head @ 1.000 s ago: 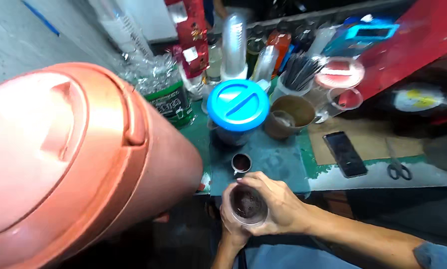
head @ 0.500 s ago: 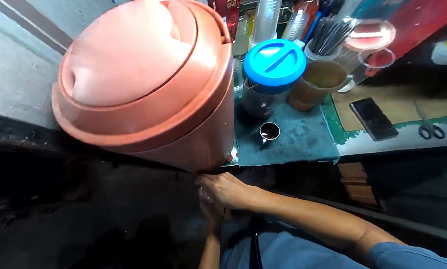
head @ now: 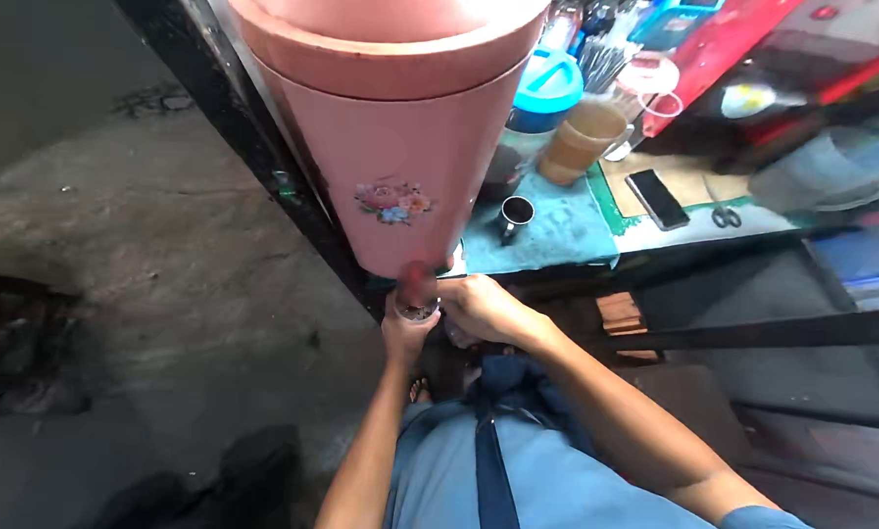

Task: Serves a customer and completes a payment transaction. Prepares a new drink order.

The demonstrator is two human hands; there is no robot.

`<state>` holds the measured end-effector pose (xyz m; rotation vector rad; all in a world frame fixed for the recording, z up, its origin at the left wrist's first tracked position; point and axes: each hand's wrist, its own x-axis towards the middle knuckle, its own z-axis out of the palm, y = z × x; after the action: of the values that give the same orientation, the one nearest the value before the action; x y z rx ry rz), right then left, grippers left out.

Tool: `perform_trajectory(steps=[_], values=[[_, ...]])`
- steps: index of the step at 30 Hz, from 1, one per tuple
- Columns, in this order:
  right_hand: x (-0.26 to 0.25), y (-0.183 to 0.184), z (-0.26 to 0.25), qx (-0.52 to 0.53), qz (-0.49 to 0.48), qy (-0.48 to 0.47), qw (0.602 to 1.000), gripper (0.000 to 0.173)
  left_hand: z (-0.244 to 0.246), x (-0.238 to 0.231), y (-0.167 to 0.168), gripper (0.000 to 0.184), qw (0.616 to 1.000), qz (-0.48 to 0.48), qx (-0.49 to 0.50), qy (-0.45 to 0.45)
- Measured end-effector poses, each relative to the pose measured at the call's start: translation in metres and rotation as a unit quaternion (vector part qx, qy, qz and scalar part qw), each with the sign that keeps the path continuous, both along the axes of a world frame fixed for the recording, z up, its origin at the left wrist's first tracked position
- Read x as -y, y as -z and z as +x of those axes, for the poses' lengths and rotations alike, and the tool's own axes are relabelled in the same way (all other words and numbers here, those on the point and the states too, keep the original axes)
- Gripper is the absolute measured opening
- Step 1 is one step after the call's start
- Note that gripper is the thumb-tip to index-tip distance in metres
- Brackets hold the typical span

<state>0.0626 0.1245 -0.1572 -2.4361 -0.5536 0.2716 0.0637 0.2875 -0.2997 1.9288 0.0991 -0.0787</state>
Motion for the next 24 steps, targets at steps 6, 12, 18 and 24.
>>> perform_trajectory(steps=[6, 12, 18, 24], values=[[-0.008, 0.002, -0.001, 0.048, -0.008, 0.009, 0.999, 0.021, 0.006, -0.008, 0.004, 0.088, 0.999, -0.04, 0.009, 0.023], [-0.014, 0.0, 0.003, 0.057, -0.043, 0.021, 0.997, 0.016, 0.016, -0.016, 0.007, 0.089, 0.995, -0.074, 0.001, 0.063], [-0.017, -0.01, 0.015, 0.047, -0.072, -0.003, 0.996, 0.011, 0.021, -0.014, 0.002, 0.089, 0.995, -0.052, 0.044, 0.067], [-0.028, -0.012, 0.017, 0.114, -0.046, 0.106, 0.987, 0.018, 0.011, -0.007, -0.004, 0.076, 0.979, -0.201, 0.014, 0.044]])
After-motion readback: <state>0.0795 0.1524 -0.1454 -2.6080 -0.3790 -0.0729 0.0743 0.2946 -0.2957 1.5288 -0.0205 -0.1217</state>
